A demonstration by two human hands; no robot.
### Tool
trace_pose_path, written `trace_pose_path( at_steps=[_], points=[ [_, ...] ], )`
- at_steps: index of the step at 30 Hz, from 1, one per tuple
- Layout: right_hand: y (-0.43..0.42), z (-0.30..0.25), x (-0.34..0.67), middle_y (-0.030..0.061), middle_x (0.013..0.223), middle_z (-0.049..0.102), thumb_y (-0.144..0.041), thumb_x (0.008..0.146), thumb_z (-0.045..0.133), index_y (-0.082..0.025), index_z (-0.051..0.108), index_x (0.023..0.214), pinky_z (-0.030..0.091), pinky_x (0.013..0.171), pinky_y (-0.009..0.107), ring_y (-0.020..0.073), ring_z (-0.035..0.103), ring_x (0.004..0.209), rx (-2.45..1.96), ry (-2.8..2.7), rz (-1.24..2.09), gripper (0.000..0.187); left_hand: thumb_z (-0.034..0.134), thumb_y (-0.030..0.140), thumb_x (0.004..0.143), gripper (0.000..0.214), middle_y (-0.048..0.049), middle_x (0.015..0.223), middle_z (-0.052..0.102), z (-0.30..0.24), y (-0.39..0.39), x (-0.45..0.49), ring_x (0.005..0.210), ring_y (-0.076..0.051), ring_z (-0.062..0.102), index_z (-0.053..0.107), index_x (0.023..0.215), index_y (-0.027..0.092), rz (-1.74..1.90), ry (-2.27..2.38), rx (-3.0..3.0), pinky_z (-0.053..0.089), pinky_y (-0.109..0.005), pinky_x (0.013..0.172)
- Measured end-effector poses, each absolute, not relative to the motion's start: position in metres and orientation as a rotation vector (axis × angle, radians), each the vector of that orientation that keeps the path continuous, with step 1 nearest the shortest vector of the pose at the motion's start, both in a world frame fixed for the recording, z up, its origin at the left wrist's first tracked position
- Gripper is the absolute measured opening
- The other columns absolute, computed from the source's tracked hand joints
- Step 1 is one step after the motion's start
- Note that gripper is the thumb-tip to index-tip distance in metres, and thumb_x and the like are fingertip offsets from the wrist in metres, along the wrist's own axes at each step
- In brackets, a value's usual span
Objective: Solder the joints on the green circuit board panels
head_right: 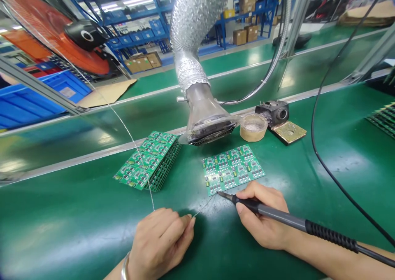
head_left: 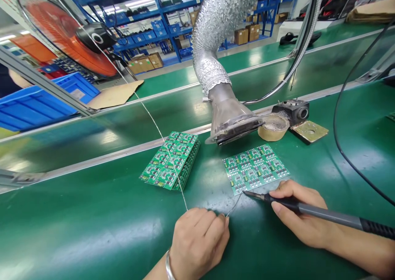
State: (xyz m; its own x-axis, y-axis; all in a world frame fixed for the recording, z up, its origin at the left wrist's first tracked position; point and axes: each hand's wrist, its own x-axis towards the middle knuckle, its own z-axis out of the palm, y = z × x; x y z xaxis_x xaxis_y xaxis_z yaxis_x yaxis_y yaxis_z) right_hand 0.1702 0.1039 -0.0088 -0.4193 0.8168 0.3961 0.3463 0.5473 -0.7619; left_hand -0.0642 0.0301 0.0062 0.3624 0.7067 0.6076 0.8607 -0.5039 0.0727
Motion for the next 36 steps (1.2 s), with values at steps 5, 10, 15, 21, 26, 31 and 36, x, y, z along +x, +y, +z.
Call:
trace_pose_path(
  at_steps=[5, 10, 15, 21, 26, 31, 36],
  points=[
    [0.103, -0.009, 0.170, -0.0021, 0.062, 0.058, -0.018, 0.083, 0.054, -0.022, 0.054, 0.086, 0.041, 0.050, 0.025, 0.0115, 0.053, 0.051, -0.951, -2.007, 0.768, 0.005, 0.057, 0.010, 0.080, 0.026, 0.0044, 0.050, 0.039, 0.005, 0.034, -0.063, 0.048, -0.010, 0.032, 0.045, 0.058, 0.018, -0.840, -1.379, -2.375, 0.022, -0.030, 0.049],
    [0.102, -0.009, 0.171, -0.0020, 0.062, 0.057, -0.019, 0.084, 0.053, -0.022, 0.053, 0.086, 0.041, 0.050, 0.025, 0.0116, 0.052, 0.051, -0.954, -1.993, 0.794, 0.004, 0.057, 0.010, 0.080, 0.022, 0.0044, 0.050, 0.041, 0.005, 0.035, -0.063, 0.048, -0.011, 0.033, 0.048, 0.062, 0.018, -0.838, -1.370, -2.375, 0.023, -0.030, 0.049],
    [0.104, -0.010, 0.173, -0.0026, 0.061, 0.056, -0.018, 0.085, 0.052, -0.022, 0.052, 0.087, 0.040, 0.050, 0.025, 0.0120, 0.052, 0.052, -0.942, -1.971, 0.784, 0.005, 0.058, 0.010, 0.080, 0.019, 0.0046, 0.049, 0.041, 0.007, 0.034, -0.063, 0.047, -0.010, 0.033, 0.050, 0.065, 0.017, -0.853, -1.360, -2.377, 0.023, -0.029, 0.049],
    [0.106, -0.008, 0.170, -0.0023, 0.061, 0.057, -0.018, 0.084, 0.052, -0.022, 0.053, 0.084, 0.041, 0.050, 0.025, 0.0118, 0.053, 0.052, -0.967, -2.000, 0.797, 0.004, 0.059, 0.010, 0.080, 0.017, 0.0041, 0.050, 0.041, 0.005, 0.032, -0.064, 0.049, -0.011, 0.033, 0.051, 0.066, 0.017, -0.848, -1.365, -2.382, 0.023, -0.029, 0.050],
    [0.104, -0.005, 0.167, -0.0029, 0.059, 0.055, -0.018, 0.082, 0.053, -0.021, 0.054, 0.082, 0.040, 0.049, 0.024, 0.0103, 0.051, 0.049, -0.943, -2.010, 0.779, 0.004, 0.059, 0.010, 0.079, 0.016, 0.0043, 0.050, 0.042, 0.004, 0.033, -0.063, 0.048, -0.011, 0.033, 0.051, 0.067, 0.017, -0.844, -1.369, -2.388, 0.024, -0.029, 0.049],
    [0.103, -0.008, 0.168, -0.0027, 0.060, 0.054, -0.017, 0.083, 0.052, -0.022, 0.054, 0.084, 0.040, 0.049, 0.024, 0.0105, 0.050, 0.049, -0.912, -1.976, 0.788, 0.005, 0.058, 0.010, 0.080, 0.016, 0.0045, 0.050, 0.042, 0.006, 0.034, -0.062, 0.048, -0.010, 0.034, 0.052, 0.067, 0.017, -0.851, -1.368, -2.385, 0.024, -0.029, 0.049],
    [0.108, -0.013, 0.181, -0.0005, 0.066, 0.056, -0.020, 0.084, 0.054, -0.021, 0.055, 0.086, 0.042, 0.049, 0.025, 0.0121, 0.052, 0.053, -0.934, -1.927, 0.768, 0.003, 0.058, 0.010, 0.080, 0.011, 0.0043, 0.051, 0.044, 0.004, 0.033, -0.062, 0.048, -0.011, 0.036, 0.055, 0.072, 0.016, -0.833, -1.368, -2.398, 0.026, -0.029, 0.049]
  ],
)
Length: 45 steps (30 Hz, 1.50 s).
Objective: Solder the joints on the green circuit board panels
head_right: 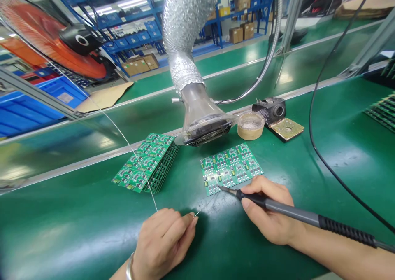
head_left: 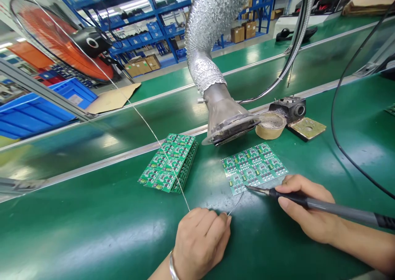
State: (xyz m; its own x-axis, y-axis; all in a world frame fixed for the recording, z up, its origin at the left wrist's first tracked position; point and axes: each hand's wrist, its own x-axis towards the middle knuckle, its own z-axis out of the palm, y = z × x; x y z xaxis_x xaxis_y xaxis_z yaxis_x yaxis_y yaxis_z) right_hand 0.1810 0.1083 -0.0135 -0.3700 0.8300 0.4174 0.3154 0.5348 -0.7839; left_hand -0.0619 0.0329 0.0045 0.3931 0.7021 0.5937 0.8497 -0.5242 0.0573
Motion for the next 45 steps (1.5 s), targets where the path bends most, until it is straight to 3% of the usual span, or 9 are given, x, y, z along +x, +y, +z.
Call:
trace_pose_path(
  at_steps=[18, 27, 31, 38, 45],
  points=[
    [0.106, -0.009, 0.176, -0.0019, 0.059, 0.054, -0.019, 0.084, 0.053, -0.021, 0.055, 0.082, 0.039, 0.049, 0.026, 0.0116, 0.049, 0.050, -0.951, -1.945, 0.811, 0.003, 0.055, 0.012, 0.084, 0.012, 0.0039, 0.053, 0.045, 0.000, 0.039, -0.058, 0.048, -0.010, 0.038, 0.055, 0.073, 0.017, -0.756, -1.383, -2.426, 0.029, -0.027, 0.049],
    [0.115, -0.010, 0.188, -0.0011, 0.069, 0.058, -0.016, 0.083, 0.056, -0.022, 0.056, 0.087, 0.044, 0.053, 0.024, 0.0122, 0.054, 0.058, -0.920, -1.874, 0.882, 0.008, 0.056, 0.013, 0.082, 0.003, 0.0017, 0.059, 0.052, 0.011, 0.034, -0.058, 0.052, -0.011, 0.043, 0.056, 0.083, 0.016, -0.848, -1.465, -2.402, 0.035, -0.026, 0.052],
    [0.125, -0.006, 0.198, -0.0002, 0.070, 0.061, -0.018, 0.082, 0.058, -0.021, 0.059, 0.085, 0.046, 0.052, 0.022, 0.0127, 0.057, 0.059, -0.987, -1.811, 0.928, 0.005, 0.047, 0.015, 0.085, 0.011, -0.0016, 0.066, 0.054, 0.027, 0.033, -0.042, 0.058, -0.013, 0.046, 0.055, 0.092, 0.013, -0.897, -1.519, -2.468, 0.037, -0.027, 0.055],
    [0.132, -0.015, 0.209, -0.0025, 0.061, 0.057, -0.021, 0.083, 0.058, -0.021, 0.059, 0.087, 0.039, 0.042, 0.021, 0.0100, 0.050, 0.047, -0.972, -1.726, 0.974, 0.004, 0.049, 0.014, 0.081, 0.022, 0.0012, 0.054, 0.040, 0.016, 0.046, -0.025, 0.052, -0.013, 0.033, 0.048, 0.060, 0.018, -0.888, -1.336, -2.456, 0.026, -0.030, 0.050],
    [0.130, -0.008, 0.204, -0.0023, 0.065, 0.062, -0.019, 0.080, 0.060, -0.023, 0.058, 0.082, 0.046, 0.048, 0.020, 0.0115, 0.057, 0.053, -0.972, -1.936, 0.811, 0.004, 0.056, 0.012, 0.077, 0.027, 0.0025, 0.052, 0.037, 0.003, 0.048, -0.037, 0.053, -0.012, 0.028, 0.043, 0.054, 0.017, -0.879, -1.383, -2.382, 0.021, -0.031, 0.051]
  ],
)
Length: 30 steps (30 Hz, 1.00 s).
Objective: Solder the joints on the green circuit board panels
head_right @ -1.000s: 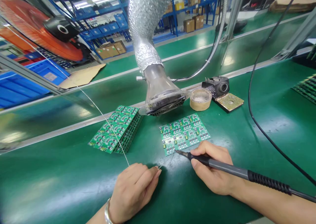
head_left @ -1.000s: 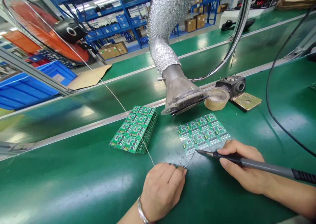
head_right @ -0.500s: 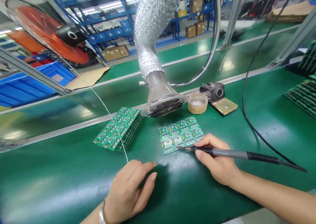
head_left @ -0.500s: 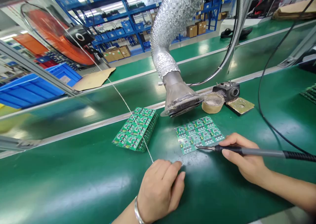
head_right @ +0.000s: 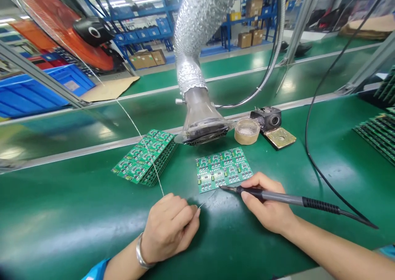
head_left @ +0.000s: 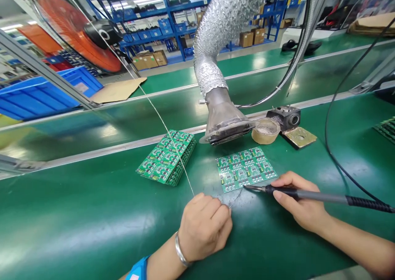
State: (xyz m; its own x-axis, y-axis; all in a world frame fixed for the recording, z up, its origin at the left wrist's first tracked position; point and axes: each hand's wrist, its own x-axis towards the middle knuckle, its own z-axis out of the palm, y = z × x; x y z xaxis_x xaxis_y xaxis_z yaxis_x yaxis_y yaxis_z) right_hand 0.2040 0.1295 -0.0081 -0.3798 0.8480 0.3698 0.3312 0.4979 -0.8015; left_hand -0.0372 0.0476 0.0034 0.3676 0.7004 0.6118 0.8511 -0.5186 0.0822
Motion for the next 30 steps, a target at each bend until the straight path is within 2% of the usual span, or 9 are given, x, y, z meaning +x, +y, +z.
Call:
trace_pose_path(
  at_steps=[13, 30],
  points=[
    [0.1289, -0.0068, 0.2005, -0.0026, 0.063, 0.062, -0.021, 0.082, 0.058, -0.023, 0.057, 0.085, 0.045, 0.047, 0.020, 0.0109, 0.056, 0.051, -0.987, -2.035, 0.770, 0.004, 0.057, 0.013, 0.077, 0.026, 0.0019, 0.054, 0.037, -0.0007, 0.0521, -0.0362, 0.055, -0.012, 0.027, 0.043, 0.056, 0.017, -0.834, -1.388, -2.412, 0.023, -0.031, 0.052],
    [0.1301, -0.0123, 0.2061, -0.0010, 0.065, 0.058, -0.024, 0.083, 0.058, -0.023, 0.058, 0.083, 0.042, 0.049, 0.024, 0.0126, 0.052, 0.055, -1.017, -1.843, 0.944, 0.001, 0.055, 0.014, 0.082, 0.025, 0.0023, 0.055, 0.038, -0.0031, 0.0563, -0.0324, 0.055, -0.012, 0.030, 0.046, 0.059, 0.017, -0.820, -1.372, -2.441, 0.026, -0.030, 0.055]
  ],
)
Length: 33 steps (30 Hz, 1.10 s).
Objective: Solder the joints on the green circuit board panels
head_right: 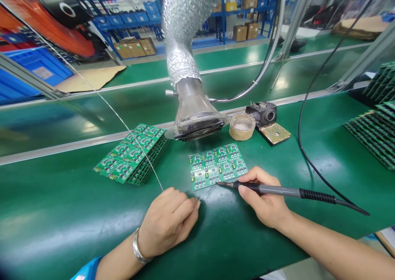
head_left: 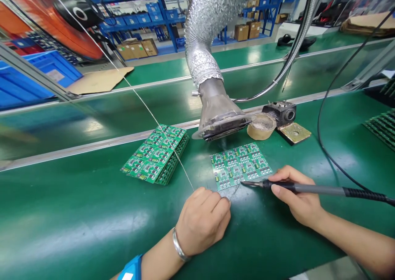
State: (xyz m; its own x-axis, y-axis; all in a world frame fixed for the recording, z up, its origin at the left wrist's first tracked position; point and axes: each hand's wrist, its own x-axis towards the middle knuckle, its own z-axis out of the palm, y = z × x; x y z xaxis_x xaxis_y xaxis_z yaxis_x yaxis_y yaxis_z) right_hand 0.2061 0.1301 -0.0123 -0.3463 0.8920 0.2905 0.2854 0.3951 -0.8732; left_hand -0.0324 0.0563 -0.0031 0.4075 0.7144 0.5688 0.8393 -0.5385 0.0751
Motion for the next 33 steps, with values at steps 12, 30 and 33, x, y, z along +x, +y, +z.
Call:
trace_pose_path(
  at_steps=[12, 30, 33],
  points=[
    [0.129, -0.012, 0.206, -0.0001, 0.067, 0.058, -0.024, 0.084, 0.058, -0.023, 0.058, 0.086, 0.042, 0.051, 0.025, 0.0135, 0.053, 0.058, -1.007, -1.888, 0.951, 0.002, 0.054, 0.015, 0.084, 0.023, 0.0026, 0.056, 0.039, -0.006, 0.063, -0.030, 0.055, -0.012, 0.033, 0.051, 0.061, 0.017, -0.760, -1.369, -2.437, 0.028, -0.030, 0.055],
    [0.129, -0.015, 0.207, 0.0005, 0.065, 0.056, -0.030, 0.084, 0.056, -0.021, 0.058, 0.080, 0.040, 0.051, 0.026, 0.0142, 0.050, 0.056, -1.033, -1.764, 0.994, 0.009, 0.054, 0.016, 0.086, 0.008, 0.0023, 0.060, 0.045, -0.010, 0.068, -0.027, 0.057, -0.011, 0.039, 0.060, 0.082, 0.016, -0.704, -1.369, -2.471, 0.032, -0.027, 0.057],
    [0.128, -0.014, 0.207, 0.0002, 0.064, 0.055, -0.028, 0.083, 0.057, -0.021, 0.058, 0.080, 0.039, 0.050, 0.027, 0.0138, 0.049, 0.055, -1.019, -1.767, 0.986, 0.008, 0.054, 0.015, 0.086, 0.007, 0.0020, 0.059, 0.047, -0.011, 0.068, -0.027, 0.056, -0.012, 0.039, 0.061, 0.083, 0.016, -0.716, -1.374, -2.467, 0.032, -0.028, 0.056]
  ],
)
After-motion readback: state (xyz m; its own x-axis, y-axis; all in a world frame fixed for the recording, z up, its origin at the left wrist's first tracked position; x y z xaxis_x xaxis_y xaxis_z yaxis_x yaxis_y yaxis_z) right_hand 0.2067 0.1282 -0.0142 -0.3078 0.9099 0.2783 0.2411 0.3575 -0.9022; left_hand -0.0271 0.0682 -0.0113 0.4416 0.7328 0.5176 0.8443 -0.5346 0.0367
